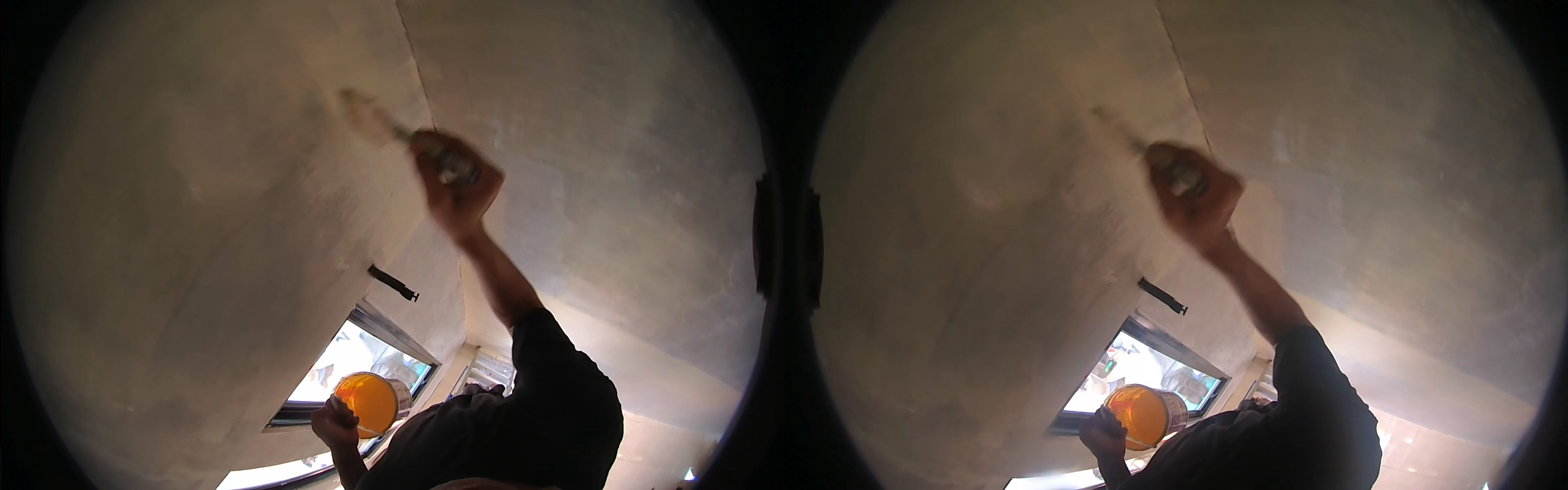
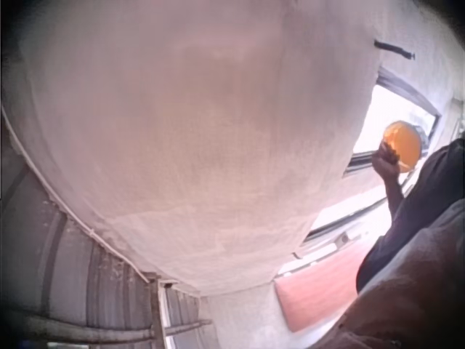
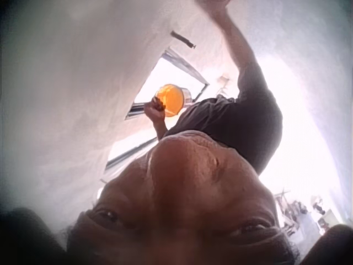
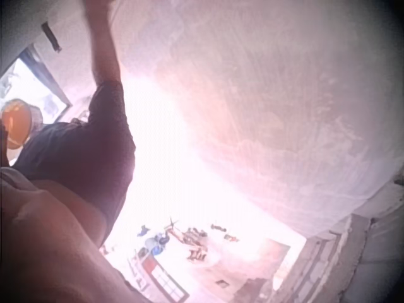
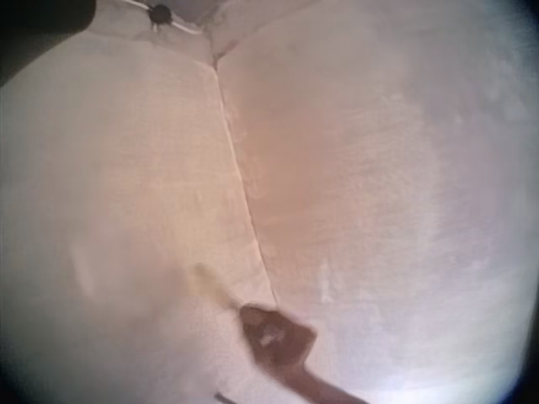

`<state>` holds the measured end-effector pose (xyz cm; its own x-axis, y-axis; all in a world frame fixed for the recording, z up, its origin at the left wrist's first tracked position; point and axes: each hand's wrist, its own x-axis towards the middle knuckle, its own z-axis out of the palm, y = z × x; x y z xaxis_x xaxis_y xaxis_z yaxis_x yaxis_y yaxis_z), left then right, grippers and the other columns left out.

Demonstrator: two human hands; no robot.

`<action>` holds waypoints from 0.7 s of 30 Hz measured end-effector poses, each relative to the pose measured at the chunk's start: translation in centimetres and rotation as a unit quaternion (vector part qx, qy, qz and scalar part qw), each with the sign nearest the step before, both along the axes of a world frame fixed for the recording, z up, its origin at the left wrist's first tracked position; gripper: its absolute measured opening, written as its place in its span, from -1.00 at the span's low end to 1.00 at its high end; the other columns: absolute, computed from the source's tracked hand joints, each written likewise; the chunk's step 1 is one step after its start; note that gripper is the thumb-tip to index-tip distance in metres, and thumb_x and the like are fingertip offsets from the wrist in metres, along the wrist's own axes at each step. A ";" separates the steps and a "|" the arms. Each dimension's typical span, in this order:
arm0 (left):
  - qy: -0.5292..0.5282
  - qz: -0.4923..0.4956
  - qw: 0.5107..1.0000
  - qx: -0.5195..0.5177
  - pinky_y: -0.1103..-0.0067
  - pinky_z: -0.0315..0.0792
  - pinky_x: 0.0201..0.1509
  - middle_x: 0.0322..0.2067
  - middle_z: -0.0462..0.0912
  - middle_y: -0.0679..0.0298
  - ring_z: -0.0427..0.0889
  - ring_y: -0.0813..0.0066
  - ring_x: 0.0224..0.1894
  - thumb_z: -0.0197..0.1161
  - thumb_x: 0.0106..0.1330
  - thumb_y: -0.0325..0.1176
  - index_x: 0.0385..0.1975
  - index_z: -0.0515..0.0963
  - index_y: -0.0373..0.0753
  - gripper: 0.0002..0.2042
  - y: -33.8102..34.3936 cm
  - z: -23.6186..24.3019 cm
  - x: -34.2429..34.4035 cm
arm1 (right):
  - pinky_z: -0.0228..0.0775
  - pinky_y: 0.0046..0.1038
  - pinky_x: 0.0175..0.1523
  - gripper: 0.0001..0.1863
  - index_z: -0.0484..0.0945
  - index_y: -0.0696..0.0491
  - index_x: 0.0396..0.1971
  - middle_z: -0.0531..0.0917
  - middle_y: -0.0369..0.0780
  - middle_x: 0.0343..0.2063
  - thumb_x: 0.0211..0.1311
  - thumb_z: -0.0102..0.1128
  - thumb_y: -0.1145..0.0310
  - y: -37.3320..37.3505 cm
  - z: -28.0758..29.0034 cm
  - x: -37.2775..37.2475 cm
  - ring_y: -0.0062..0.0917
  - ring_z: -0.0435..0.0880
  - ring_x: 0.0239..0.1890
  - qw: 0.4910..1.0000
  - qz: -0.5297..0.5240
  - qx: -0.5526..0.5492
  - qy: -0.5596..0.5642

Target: The person paints a white ceiling using a paintbrush and a small yellow bucket. They repeatedly dip the brush into the bucket and apply paint to the ceiling surface in long strokes, working near a window and a door frame.

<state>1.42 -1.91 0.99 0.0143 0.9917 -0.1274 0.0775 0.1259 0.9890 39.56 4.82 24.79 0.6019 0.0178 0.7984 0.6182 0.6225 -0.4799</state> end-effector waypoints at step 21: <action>-0.282 0.023 0.954 -0.101 0.67 -0.04 -0.73 -0.78 0.25 0.42 0.04 0.63 -0.82 -0.07 0.11 -0.16 -0.64 0.28 -0.09 -0.80 -0.4 -1.1 -0.8 | 0.52 -0.52 -0.41 -0.83 0.68 0.06 -0.37 0.68 -0.19 -0.51 -0.03 0.37 0.43 5.2 -2.3 -5.8 -0.48 0.67 -0.54 0.987 -0.105 -0.043 -0.116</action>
<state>0.62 -2.29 -0.07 0.0944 0.9492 -0.3003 -0.4691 0.3085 0.8275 33.75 9.98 22.49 0.4006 -0.0137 0.9161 0.8286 0.4321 -0.3559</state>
